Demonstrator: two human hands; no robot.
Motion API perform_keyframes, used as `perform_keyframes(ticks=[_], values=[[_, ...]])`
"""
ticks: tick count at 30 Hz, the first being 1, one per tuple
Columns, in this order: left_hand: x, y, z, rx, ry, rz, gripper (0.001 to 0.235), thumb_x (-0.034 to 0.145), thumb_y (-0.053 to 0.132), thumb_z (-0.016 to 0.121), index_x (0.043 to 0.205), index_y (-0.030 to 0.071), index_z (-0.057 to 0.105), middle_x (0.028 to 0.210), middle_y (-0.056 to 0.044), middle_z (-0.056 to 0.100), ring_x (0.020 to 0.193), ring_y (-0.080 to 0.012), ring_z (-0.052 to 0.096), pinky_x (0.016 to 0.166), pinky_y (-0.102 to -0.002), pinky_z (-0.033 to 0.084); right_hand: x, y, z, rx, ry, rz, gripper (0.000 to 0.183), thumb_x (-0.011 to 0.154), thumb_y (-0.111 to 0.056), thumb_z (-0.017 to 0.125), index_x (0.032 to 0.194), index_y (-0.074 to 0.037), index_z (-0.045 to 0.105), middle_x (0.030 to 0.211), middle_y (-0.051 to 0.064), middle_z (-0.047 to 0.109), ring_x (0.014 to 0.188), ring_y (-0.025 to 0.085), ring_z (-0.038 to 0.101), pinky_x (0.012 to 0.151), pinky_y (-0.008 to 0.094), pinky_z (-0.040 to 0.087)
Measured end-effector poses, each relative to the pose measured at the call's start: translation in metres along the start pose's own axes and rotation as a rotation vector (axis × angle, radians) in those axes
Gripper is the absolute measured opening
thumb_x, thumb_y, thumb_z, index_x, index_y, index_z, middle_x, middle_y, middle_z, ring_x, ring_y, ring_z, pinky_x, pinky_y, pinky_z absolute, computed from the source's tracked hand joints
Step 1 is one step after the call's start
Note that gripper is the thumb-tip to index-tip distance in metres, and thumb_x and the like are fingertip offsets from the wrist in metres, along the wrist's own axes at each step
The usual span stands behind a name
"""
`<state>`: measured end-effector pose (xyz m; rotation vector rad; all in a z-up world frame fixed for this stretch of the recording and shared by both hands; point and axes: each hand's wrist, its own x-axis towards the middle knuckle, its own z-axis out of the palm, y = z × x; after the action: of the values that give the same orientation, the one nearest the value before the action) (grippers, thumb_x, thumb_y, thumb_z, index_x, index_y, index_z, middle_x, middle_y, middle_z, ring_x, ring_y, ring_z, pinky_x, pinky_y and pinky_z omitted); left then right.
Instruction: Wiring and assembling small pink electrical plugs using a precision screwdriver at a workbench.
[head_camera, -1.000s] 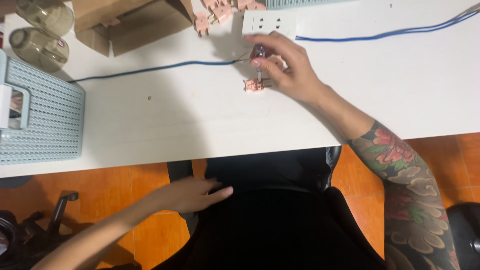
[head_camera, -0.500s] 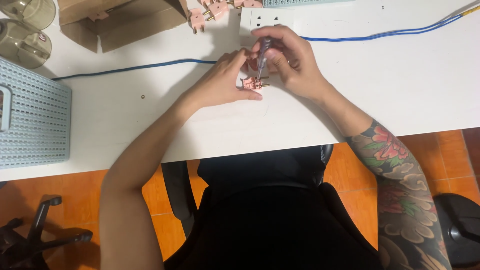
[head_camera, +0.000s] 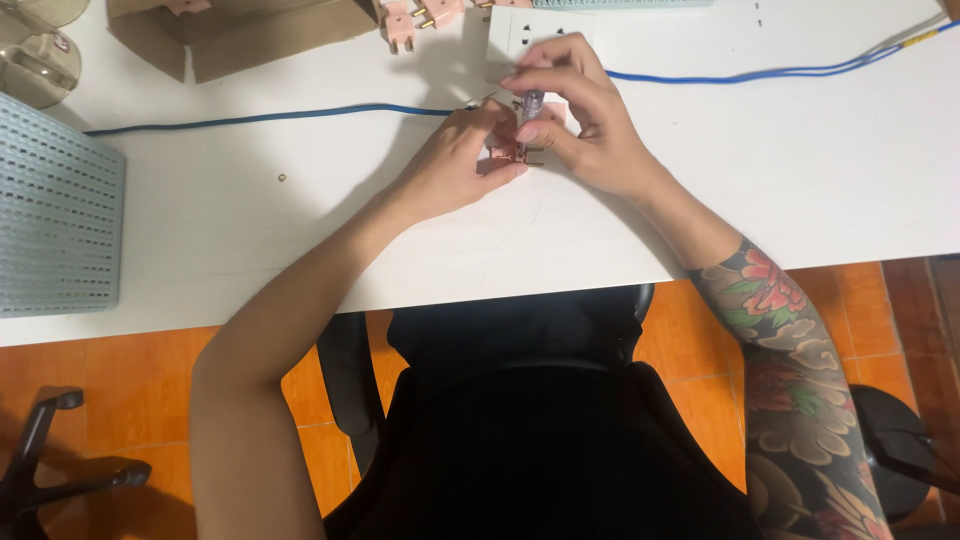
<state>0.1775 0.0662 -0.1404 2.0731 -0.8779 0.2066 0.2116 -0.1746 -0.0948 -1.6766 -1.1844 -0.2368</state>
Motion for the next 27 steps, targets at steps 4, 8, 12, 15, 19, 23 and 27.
perform_keyframes(ticks=[4,8,12,15,19,23,27], values=[[0.000,0.004,-0.001,-0.078,-0.010,-0.032,0.043,0.107,0.010,0.086,0.131,0.009,0.050,0.099,-0.002,0.071,0.092,-0.0207,0.067,0.092,-0.039,0.054,-0.003,-0.008,0.003,0.028,0.044,0.071,0.032,0.122,-0.011,0.074,0.152,-0.003,0.065,0.125,0.015,0.061,0.113,0.028,0.069,0.106,0.039,0.056],[0.001,0.002,0.001,-0.035,-0.009,-0.122,0.049,0.106,0.017,0.088,0.134,0.007,0.049,0.109,-0.006,0.072,0.092,-0.0212,0.070,0.087,-0.038,0.056,0.003,-0.020,-0.002,0.129,0.005,0.123,0.033,0.129,-0.020,0.054,0.157,-0.003,0.057,0.149,0.020,0.064,0.134,0.032,0.068,0.100,0.040,0.062],[0.001,-0.002,0.002,-0.026,0.015,-0.092,0.041,0.105,0.015,0.087,0.123,0.010,0.050,0.098,-0.004,0.070,0.089,-0.0233,0.069,0.085,-0.039,0.055,0.003,-0.011,0.002,-0.020,0.045,0.056,0.028,0.118,-0.013,0.079,0.144,-0.005,0.071,0.126,0.012,0.058,0.112,0.026,0.065,0.110,0.040,0.054],[0.002,0.003,0.000,-0.035,-0.030,-0.200,0.047,0.106,0.020,0.086,0.121,0.011,0.042,0.112,-0.003,0.070,0.093,-0.0208,0.072,0.086,-0.038,0.057,-0.003,-0.004,0.002,0.028,0.058,0.082,0.029,0.126,-0.016,0.061,0.153,-0.005,0.065,0.127,0.016,0.068,0.122,0.029,0.069,0.107,0.041,0.059],[0.000,-0.006,0.004,0.008,-0.014,-0.168,0.047,0.104,0.018,0.088,0.119,0.010,0.044,0.111,-0.007,0.072,0.096,-0.0271,0.073,0.084,-0.040,0.055,-0.001,-0.014,0.003,0.137,0.037,0.198,0.040,0.128,-0.028,0.051,0.160,-0.003,0.058,0.148,0.020,0.072,0.126,0.025,0.071,0.079,0.032,0.058],[0.002,-0.002,0.004,0.011,0.012,-0.118,0.047,0.105,0.017,0.087,0.123,0.009,0.045,0.108,-0.007,0.071,0.093,-0.0273,0.072,0.084,-0.041,0.057,0.000,-0.005,0.005,-0.031,0.075,0.052,0.032,0.119,-0.017,0.075,0.148,-0.004,0.070,0.134,0.016,0.059,0.128,0.030,0.063,0.114,0.042,0.056],[0.002,0.000,0.002,-0.020,0.009,-0.148,0.047,0.105,0.018,0.087,0.119,0.011,0.043,0.111,-0.007,0.076,0.100,-0.0246,0.076,0.088,-0.040,0.058,-0.003,-0.006,0.006,0.088,0.127,0.080,0.034,0.127,-0.019,0.059,0.154,0.001,0.059,0.132,0.022,0.066,0.115,0.030,0.071,0.086,0.036,0.064]])
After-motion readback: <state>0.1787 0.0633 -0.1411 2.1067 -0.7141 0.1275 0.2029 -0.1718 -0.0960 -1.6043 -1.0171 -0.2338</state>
